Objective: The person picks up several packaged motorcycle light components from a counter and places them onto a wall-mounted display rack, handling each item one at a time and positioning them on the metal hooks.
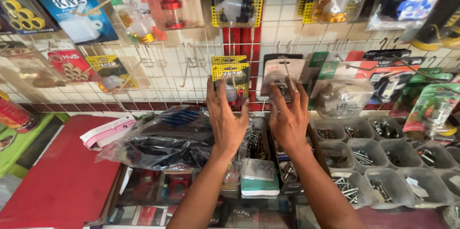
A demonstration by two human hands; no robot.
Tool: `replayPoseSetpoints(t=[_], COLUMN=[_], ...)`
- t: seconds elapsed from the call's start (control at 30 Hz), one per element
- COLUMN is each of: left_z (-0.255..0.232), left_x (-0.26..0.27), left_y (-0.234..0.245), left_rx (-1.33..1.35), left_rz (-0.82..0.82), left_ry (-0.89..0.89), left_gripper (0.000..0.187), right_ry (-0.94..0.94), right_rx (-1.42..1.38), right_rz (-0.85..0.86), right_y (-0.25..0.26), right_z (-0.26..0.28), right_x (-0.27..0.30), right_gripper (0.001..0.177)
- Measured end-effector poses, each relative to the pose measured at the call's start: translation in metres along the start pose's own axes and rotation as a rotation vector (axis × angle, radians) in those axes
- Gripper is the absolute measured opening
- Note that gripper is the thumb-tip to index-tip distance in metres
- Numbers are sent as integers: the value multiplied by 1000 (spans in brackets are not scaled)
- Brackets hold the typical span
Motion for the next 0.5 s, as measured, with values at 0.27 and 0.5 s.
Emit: replayPoseSetpoints(t=[0.27,0.5], left_z=[-5,-5], left_x=[-2,-3], left_y=[3,10], left_rx=[-1,-21], left_rz=[19,30], left_ry=[-9,-15], left_gripper=[93,97], right_ry=[33,29], right_rx=[-107,175], right_rz=[-153,-191], right_y=[55,113], right_z=[-11,-62], right_x=[19,20], right_gripper=[46,49])
Point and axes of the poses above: each hand's wrist, its own x-axis away from the middle knuckle, its own y-axis out of the back of the hand, z = x × y, the point moved 8 cm from there along -x, towards the middle knuckle, and after that the axes turned 12 degrees about -z, right-handed, at the moved point
